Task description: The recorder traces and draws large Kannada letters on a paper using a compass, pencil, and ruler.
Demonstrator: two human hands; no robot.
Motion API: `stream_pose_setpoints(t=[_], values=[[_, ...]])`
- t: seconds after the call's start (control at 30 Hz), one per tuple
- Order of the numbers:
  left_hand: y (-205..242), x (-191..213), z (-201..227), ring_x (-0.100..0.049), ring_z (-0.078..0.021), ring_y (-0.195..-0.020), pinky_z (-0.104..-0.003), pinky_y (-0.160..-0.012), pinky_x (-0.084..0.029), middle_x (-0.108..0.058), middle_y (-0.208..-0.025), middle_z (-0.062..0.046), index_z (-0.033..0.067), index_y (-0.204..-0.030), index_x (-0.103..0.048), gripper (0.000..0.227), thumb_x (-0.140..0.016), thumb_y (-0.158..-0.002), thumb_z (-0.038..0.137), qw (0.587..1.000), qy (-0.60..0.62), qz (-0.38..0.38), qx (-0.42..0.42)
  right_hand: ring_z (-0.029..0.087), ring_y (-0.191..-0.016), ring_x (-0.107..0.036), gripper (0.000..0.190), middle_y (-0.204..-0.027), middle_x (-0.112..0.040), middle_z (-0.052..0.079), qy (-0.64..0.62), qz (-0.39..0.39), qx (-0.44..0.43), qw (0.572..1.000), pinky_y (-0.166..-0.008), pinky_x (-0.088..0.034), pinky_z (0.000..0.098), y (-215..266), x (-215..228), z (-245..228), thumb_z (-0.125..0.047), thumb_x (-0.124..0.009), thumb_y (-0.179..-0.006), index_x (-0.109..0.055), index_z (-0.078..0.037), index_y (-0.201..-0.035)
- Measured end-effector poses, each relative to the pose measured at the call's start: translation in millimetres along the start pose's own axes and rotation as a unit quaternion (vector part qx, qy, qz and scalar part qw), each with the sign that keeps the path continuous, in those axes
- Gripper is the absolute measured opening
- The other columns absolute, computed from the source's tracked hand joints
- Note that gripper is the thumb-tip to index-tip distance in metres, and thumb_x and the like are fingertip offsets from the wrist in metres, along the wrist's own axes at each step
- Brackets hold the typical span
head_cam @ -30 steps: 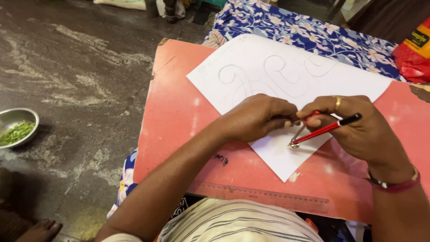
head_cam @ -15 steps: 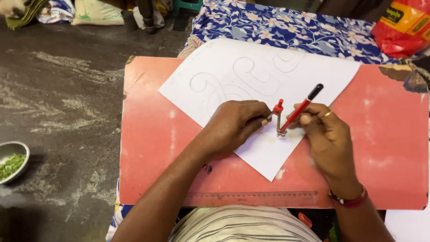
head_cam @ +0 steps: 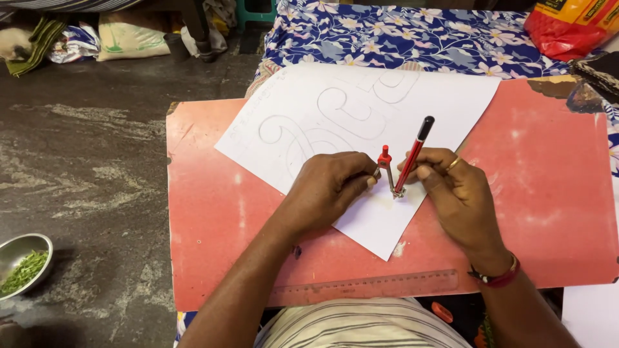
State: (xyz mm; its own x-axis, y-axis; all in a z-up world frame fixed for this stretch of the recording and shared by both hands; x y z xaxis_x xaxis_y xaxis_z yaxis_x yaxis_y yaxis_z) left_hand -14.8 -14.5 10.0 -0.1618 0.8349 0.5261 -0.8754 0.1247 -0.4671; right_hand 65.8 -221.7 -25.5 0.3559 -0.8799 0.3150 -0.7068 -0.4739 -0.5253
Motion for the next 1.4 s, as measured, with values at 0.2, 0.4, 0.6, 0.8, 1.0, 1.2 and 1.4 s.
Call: stream_pose_setpoints(t=[0.2, 0.4, 0.6, 0.8, 1.0, 1.2, 1.4], values=[[5, -7, -7, -0.068, -0.0326, -0.076, -0.042, -0.068, -0.05, -0.069, -0.086, -0.012, 0.003, -0.096, -0.066, 0.009, -0.066, -0.093, 0.012, 0.998, -0.033, 0.041, -0.044, 0.011, -0.097, -0.067, 0.022, -0.105, -0.074, 0.007, -0.016, -0.084, -0.013, 0.996, -0.088, -0.054, 0.027, 0, 1, -7, -0.01, -0.061, -0.102, -0.069, 0.002, -0.118], [23, -26, -14, -0.065, -0.0329, -0.072, -0.044, -0.063, -0.049, -0.067, -0.084, -0.013, 0.0021, -0.091, -0.06, 0.013, -0.066, -0.094, 0.013, 0.985, -0.079, 0.148, -0.027, 0.013, -0.071, -0.063, 0.022, -0.081, -0.075, 0.007, 0.173, -0.16, -0.035, 0.971, -0.065, -0.052, 0.0294, -32, -1, -23, -0.012, -0.071, -0.089, -0.076, -0.005, -0.109], [28, -30, -10, -0.064, -0.0302, -0.065, -0.043, -0.058, -0.049, -0.066, -0.077, -0.013, 0.0022, -0.089, -0.06, 0.013, -0.067, -0.093, 0.013, 0.978, -0.087, 0.189, 0.012, 0.016, -0.079, -0.072, 0.02, -0.089, -0.076, 0.008, 0.185, -0.255, 0.086, 0.945, -0.072, -0.055, 0.0313, -66, -8, -48, -0.013, -0.068, -0.093, -0.074, -0.003, -0.109], [31, -35, -15, -0.065, -0.0287, -0.066, -0.042, -0.059, -0.049, -0.068, -0.077, -0.011, 0.0028, -0.089, -0.062, 0.013, -0.067, -0.095, 0.013, 0.975, -0.085, 0.206, 0.01, 0.019, -0.082, -0.076, 0.023, -0.094, -0.079, 0.008, 0.207, -0.334, 0.089, 0.915, -0.074, -0.058, 0.0317, -92, -10, -32, -0.015, -0.071, -0.089, -0.075, -0.005, -0.11], [30, -35, -15, -0.065, -0.027, -0.065, -0.04, -0.058, -0.049, -0.067, -0.076, -0.01, 0.0022, -0.089, -0.062, 0.014, -0.067, -0.095, 0.013, 0.975, -0.078, 0.208, 0.004, 0.019, -0.081, -0.077, 0.022, -0.093, -0.08, 0.008, 0.205, -0.31, 0.051, 0.927, -0.073, -0.058, 0.0338, -87, -15, -50, -0.014, -0.071, -0.089, -0.076, -0.007, -0.108], [29, -34, -14, -0.064, -0.0268, -0.062, -0.04, -0.056, -0.048, -0.067, -0.074, -0.01, 0.0021, -0.089, -0.061, 0.014, -0.067, -0.095, 0.014, 0.977, -0.078, 0.199, 0.016, 0.021, -0.082, -0.077, 0.021, -0.094, -0.079, 0.009, 0.21, -0.298, 0.082, 0.928, -0.073, -0.057, 0.0343, -87, -14, -46, -0.015, -0.071, -0.089, -0.076, -0.006, -0.107], [28, -34, -14, -0.064, -0.0269, -0.062, -0.041, -0.056, -0.048, -0.066, -0.073, -0.01, 0.002, -0.088, -0.06, 0.015, -0.067, -0.095, 0.013, 0.976, -0.083, 0.201, 0.013, 0.02, -0.084, -0.077, 0.021, -0.095, -0.08, 0.009, 0.2, -0.289, 0.079, 0.933, -0.074, -0.058, 0.034, -84, -13, -50, -0.016, -0.071, -0.09, -0.076, -0.006, -0.107]])
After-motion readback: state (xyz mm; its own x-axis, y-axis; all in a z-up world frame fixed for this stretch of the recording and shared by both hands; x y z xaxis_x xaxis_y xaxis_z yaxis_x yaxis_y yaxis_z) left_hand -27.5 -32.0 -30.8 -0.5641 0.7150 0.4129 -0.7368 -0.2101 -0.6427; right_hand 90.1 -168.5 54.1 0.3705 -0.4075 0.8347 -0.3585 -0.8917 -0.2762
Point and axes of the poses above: each hand's wrist, its own y-axis away from the middle knuckle, its own x-axis out of the back of the hand, z = x × y, the point moved 3 cm from there along -y, towards the middle knuckle
